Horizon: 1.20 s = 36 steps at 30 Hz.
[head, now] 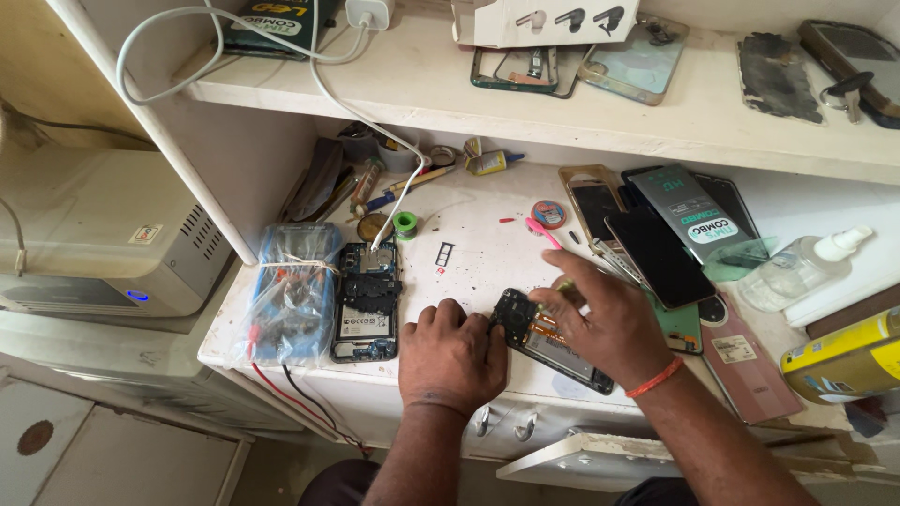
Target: The person uses a screwdriver to remove screws from a disassembled smartphone, then picks up a replacement back cover and aligns it with the phone body. They reinsert the battery and reassemble the device, securing the back cover in place.
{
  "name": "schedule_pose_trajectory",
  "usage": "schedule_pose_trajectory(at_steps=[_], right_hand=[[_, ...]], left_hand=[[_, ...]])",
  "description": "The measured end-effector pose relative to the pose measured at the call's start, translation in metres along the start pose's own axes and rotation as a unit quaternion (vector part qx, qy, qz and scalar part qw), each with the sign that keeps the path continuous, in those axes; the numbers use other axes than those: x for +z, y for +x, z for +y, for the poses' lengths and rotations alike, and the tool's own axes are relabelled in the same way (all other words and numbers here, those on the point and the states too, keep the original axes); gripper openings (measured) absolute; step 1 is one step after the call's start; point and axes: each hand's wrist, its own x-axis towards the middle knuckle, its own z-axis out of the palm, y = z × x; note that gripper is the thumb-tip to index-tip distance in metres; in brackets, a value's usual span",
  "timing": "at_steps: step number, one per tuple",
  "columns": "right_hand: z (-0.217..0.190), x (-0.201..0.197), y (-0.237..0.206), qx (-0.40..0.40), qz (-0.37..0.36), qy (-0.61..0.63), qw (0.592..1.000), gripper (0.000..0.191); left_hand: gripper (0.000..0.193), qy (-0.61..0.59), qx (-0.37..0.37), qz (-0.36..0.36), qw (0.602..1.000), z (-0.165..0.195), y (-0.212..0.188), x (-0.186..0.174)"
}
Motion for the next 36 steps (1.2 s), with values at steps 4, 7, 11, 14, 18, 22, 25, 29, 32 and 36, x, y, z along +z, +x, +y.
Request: schedule_pose_trajectory(at_steps=[4, 7, 11, 14, 18, 22, 25, 29, 32, 36], right_hand=[[-0.012, -0.01, 0.013, -0.012, -0.047, 0.097, 0.994, 0.05], [-0.016, -0.012, 0.019, 0.058, -0.085, 0.061, 0.993, 0.041], [-0.015, -0.013, 0.024, 0.001, -0.076, -0.002, 0.997, 0.039], [-0.014, -0.011, 0.022, 0.031, -0.094, 0.037, 0.994, 0.035], [-0.008, -0.007, 0.021, 0.11, -0.144, -0.075, 0.981, 0.041], [-0.007, -0.004, 0.018, 0.02, -0.082, 0.125, 0.989, 0.036], [-0.01, -0.004, 0.018, 0.044, -0.081, -0.012, 0.996, 0.033], [-0.014, -0.01, 0.025, 0.08, -0.116, -0.01, 0.99, 0.039], [-0.017, -0.012, 0.026, 0.15, -0.155, 0.006, 0.976, 0.05], [-0.017, -0.008, 0.021, 0.009, -0.051, 0.052, 0.997, 0.054]], left_hand=[[0.024, 0.002, -0.004, -0.012, 1.0, 0.001, 0.001, 0.0], [0.023, -0.002, -0.002, -0.001, 1.0, 0.0, 0.0, -0.001], [0.024, -0.005, -0.001, 0.002, 1.0, 0.0, 0.001, 0.0], [0.024, -0.003, -0.002, -0.002, 1.0, 0.0, 0.0, 0.0], [0.023, -0.007, 0.002, 0.008, 1.0, 0.0, 0.0, 0.0], [0.023, -0.004, 0.007, 0.015, 1.0, -0.001, -0.001, 0.001], [0.024, -0.006, 0.006, 0.01, 1.0, -0.001, -0.001, 0.0], [0.024, -0.006, 0.006, 0.011, 1.0, 0.0, 0.001, -0.001], [0.024, 0.001, 0.0, -0.007, 1.0, 0.0, 0.001, -0.001], [0.025, 0.003, -0.003, -0.011, 1.0, 0.0, 0.001, -0.001]])
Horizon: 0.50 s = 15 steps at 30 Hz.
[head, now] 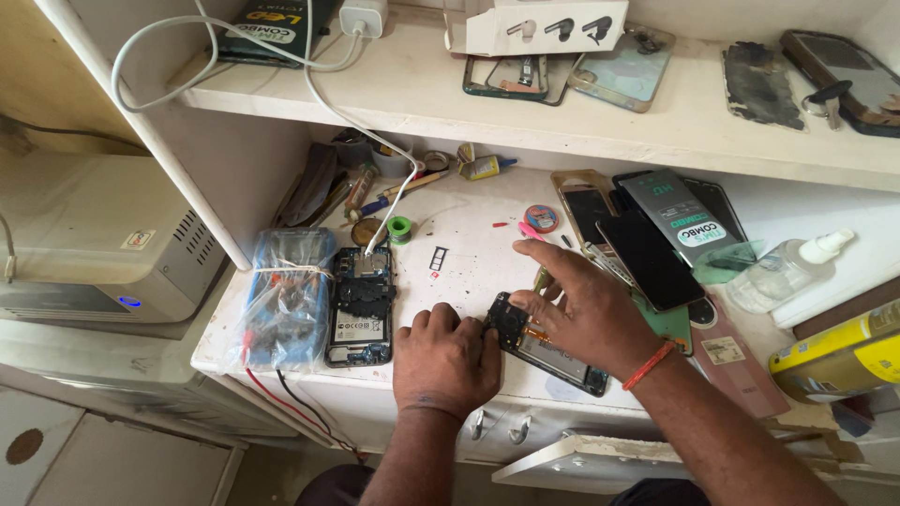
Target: The person uses a screwdriver to remove screws from a disassembled smartphone, then picks up a replacement back cover and aligns it with the phone body. They reinsert the battery and reassemble the device, securing the back cover in place.
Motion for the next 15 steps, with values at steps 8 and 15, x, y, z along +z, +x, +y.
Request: schedule_pose_trajectory(at_steps=[8, 15], right_hand=[[0.014, 0.001, -0.007, 0.11, -0.048, 0.088, 0.989, 0.061], [0.016, 0.007, -0.008, 0.063, -0.016, 0.018, 0.998, 0.065]], left_hand=[[0.023, -0.002, 0.009, 0.02, 1.0, -0.001, -0.001, 0.002], [0.024, -0.004, 0.003, 0.01, 1.0, 0.0, 0.0, 0.002]])
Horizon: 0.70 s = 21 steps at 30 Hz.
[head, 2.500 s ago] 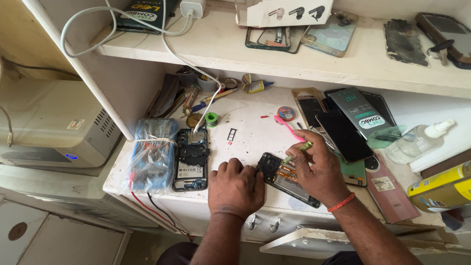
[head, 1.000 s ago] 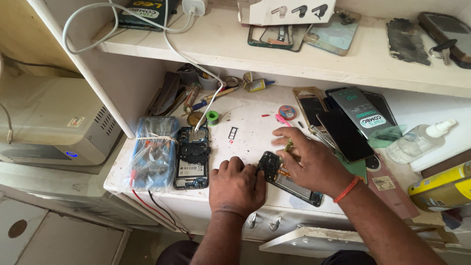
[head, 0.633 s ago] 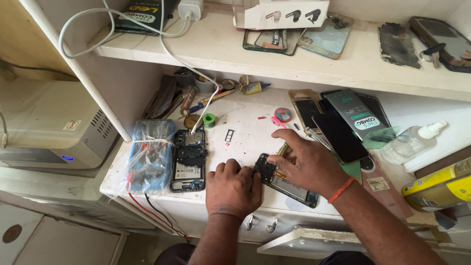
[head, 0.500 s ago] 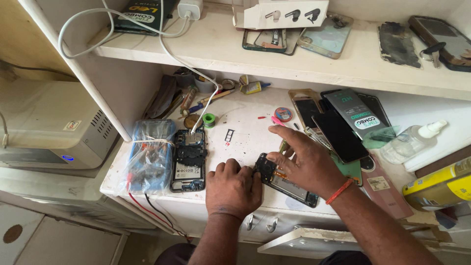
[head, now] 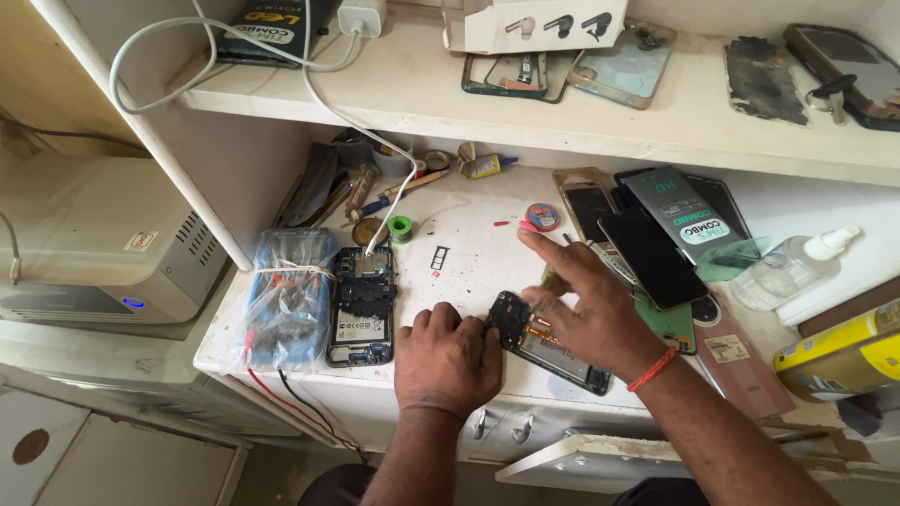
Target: The person uses a screwdriver to remove screws from a disassembled smartphone, then picks up a replacement back cover and aligns it with the phone body. They reinsert the battery and reassemble the device, securing the back cover in place.
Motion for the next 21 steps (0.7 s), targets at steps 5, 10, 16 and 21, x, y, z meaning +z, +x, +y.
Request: schedule_pose_trajectory(at_steps=[5, 10, 16, 21], right_hand=[[-0.0022, -0.003, 0.0007, 0.04, -0.005, 0.126, 0.991, 0.06], [-0.0071, -0.0039, 0.0034, -0.062, 0.024, 0.024, 0.998, 0.056], [-0.0051, -0.0072, 0.0028, -0.047, 0.009, 0.072, 0.996, 0.053], [-0.0057, -0.0076, 0.0042, -0.084, 0.035, 0.027, 0.995, 0.043]], left_hand=[[0.025, 0.001, 0.004, 0.002, 1.0, -0.0009, -0.0007, -0.0005], [0.024, 0.0, 0.002, -0.001, 1.0, -0.0002, -0.0004, -0.0008], [0.021, -0.004, 0.004, 0.006, 1.0, 0.0, -0.0006, -0.0008], [0.022, -0.002, 0.002, 0.004, 1.0, 0.0001, -0.0002, -0.0009]])
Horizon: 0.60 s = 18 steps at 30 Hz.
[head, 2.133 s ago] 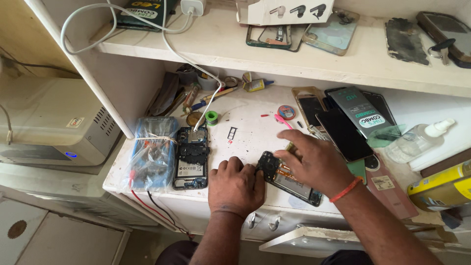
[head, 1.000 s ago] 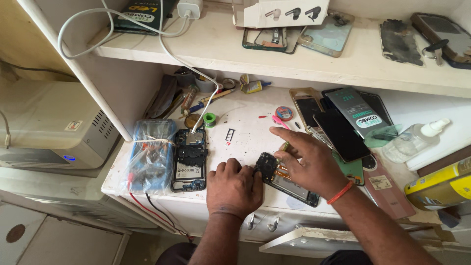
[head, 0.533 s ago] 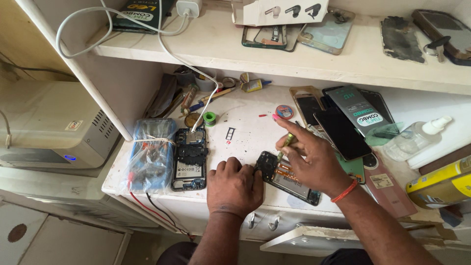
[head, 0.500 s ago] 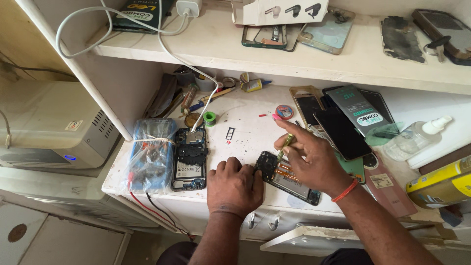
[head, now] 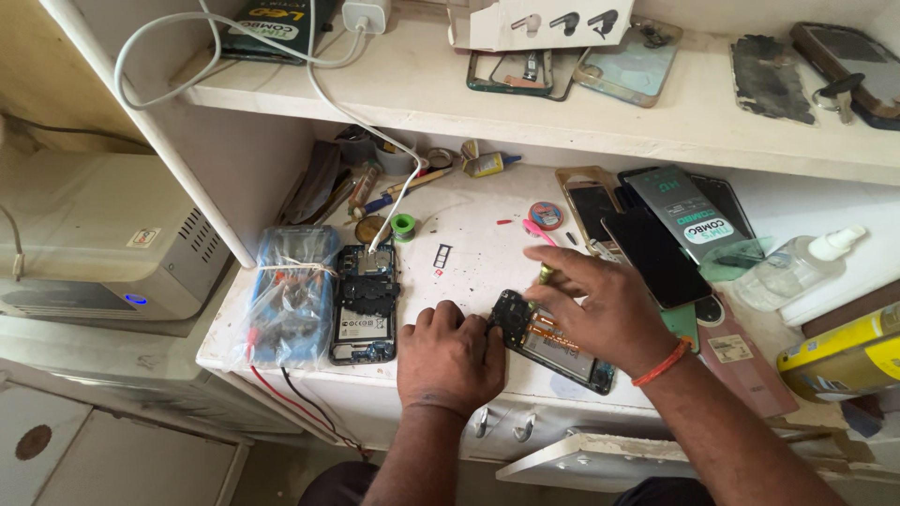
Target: The person uses a screwdriver to remove screws from a disassembled smartphone, then picks up a replacement back cover and aligns it with the phone body. They reinsert the battery and reassemble the device, securing the back cover in place.
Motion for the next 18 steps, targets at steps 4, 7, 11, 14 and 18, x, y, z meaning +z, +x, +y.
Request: schedule_pose_trajectory(at_steps=[4, 7, 11, 14, 18], right_hand=[[-0.004, 0.005, 0.002, 0.095, -0.004, -0.147, 0.985, 0.036], [-0.006, 0.008, 0.004, 0.056, 0.019, -0.148, 0.987, 0.037], [-0.006, 0.003, 0.007, 0.084, -0.016, -0.197, 0.977, 0.037], [-0.008, -0.002, 0.006, -0.032, -0.009, -0.04, 0.999, 0.029], [-0.01, -0.003, 0.007, 0.105, -0.09, 0.005, 0.99, 0.027]], left_hand=[[0.025, 0.004, -0.004, -0.011, 1.0, 0.0, 0.001, 0.0], [0.025, 0.006, -0.005, -0.009, 1.0, 0.0, 0.0, 0.0], [0.025, 0.009, -0.006, -0.014, 1.0, 0.0, 0.0, 0.0], [0.025, 0.003, -0.004, -0.007, 1.0, 0.0, 0.001, 0.001], [0.025, 0.006, 0.001, -0.004, 1.0, -0.001, 0.0, 0.0]])
